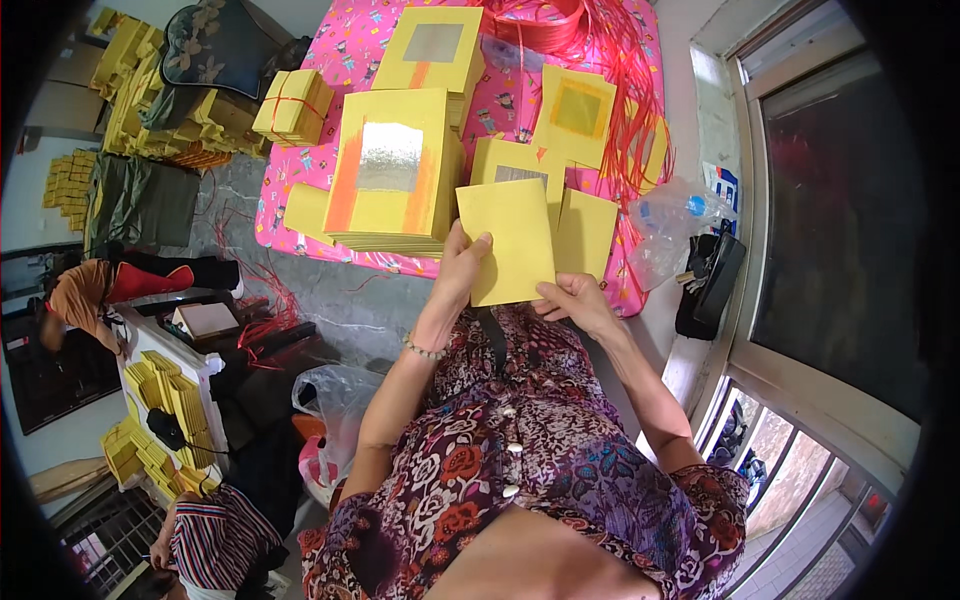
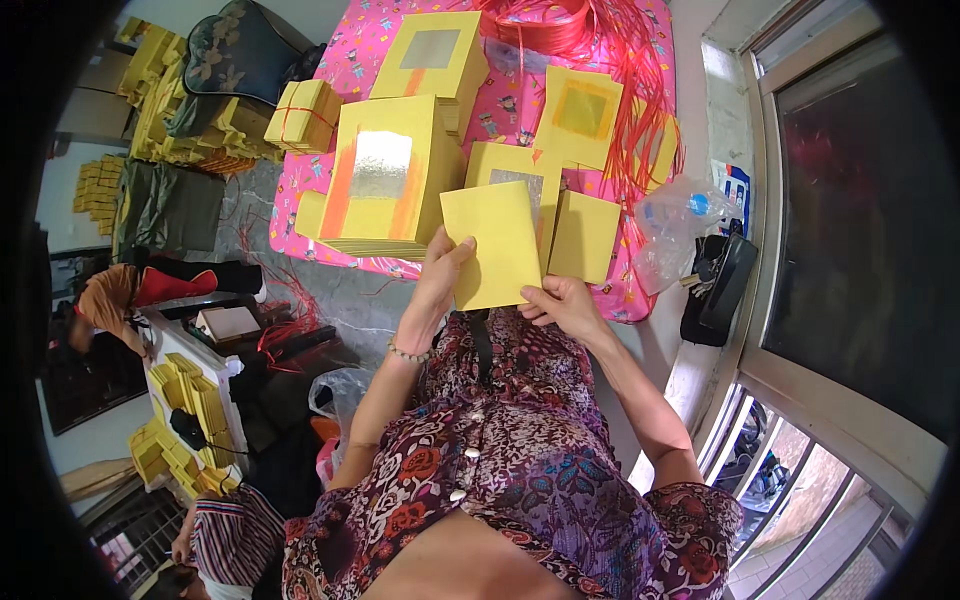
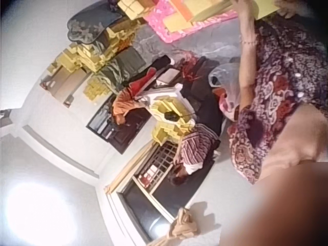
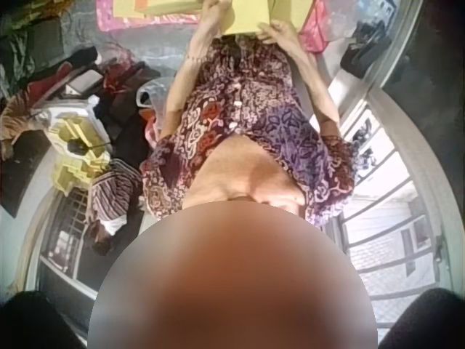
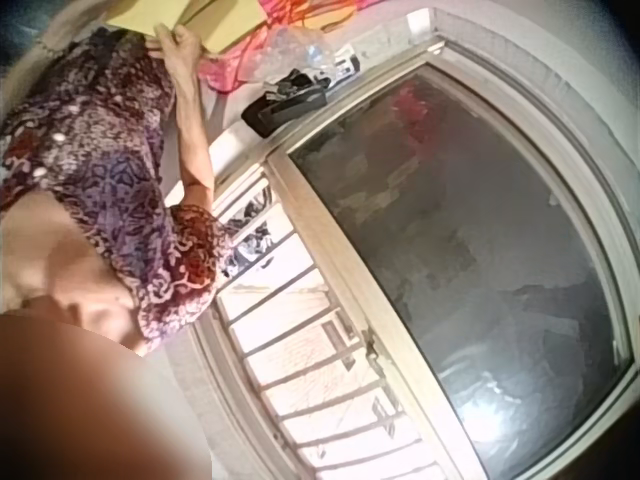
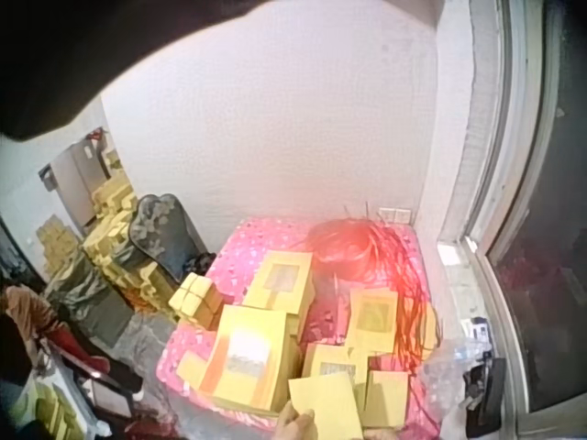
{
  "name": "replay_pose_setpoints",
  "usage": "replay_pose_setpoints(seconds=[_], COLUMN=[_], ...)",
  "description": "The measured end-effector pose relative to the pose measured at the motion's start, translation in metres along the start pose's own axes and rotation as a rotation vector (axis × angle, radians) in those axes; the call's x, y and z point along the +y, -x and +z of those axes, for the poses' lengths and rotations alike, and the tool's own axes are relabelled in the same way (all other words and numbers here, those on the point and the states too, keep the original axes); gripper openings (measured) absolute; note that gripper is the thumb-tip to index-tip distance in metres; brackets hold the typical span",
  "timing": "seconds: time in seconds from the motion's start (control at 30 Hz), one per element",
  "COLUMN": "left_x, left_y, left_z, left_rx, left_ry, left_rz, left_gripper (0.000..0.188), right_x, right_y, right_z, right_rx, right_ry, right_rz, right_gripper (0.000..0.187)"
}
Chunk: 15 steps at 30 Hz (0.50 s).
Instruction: Folding and stacking yellow paper boxes with metallic stickers.
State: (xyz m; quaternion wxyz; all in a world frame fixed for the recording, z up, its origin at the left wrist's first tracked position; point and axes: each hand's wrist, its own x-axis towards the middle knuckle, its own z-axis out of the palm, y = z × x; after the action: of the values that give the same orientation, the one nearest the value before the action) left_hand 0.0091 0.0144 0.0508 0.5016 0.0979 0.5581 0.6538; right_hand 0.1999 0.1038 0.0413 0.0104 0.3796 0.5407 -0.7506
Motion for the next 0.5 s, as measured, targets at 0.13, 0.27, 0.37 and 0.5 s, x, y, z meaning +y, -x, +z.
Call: replay_pose_setpoints(seconds=[0.13, 0.27, 0.37, 0.5], left_x=[-0.005, -0.007, -0.013, -0.021], left_y=[0.001, 0.007, 0.011, 0.008], left_z=[0.0, -0.003, -0.007, -0.008], left_rx=[0.024, -0.118, -0.195, -0.196], left_ry=[-0.086, -0.223, -0.359, -0.347], left_rz=[0.069, 0.009, -0.059, -0.103], left_gripper=[0.034, 0.036, 0.038, 0.036], right_x=[0.001, -0.008, -0.008, -0.007], right_y=[-0.002, -0.01, -0.02, -0.018], right_z=[-0.003, -0.014, -0.017, -0.013], right_rx=[-0.025, 0.109, 0.171, 0.163], right_ry=[0.039, -0.031, -0.134, -0.163], right_rz=[0.017, -0.04, -0.152, -0.198], right_gripper=[0.032, 0.03, 0.024, 0.02])
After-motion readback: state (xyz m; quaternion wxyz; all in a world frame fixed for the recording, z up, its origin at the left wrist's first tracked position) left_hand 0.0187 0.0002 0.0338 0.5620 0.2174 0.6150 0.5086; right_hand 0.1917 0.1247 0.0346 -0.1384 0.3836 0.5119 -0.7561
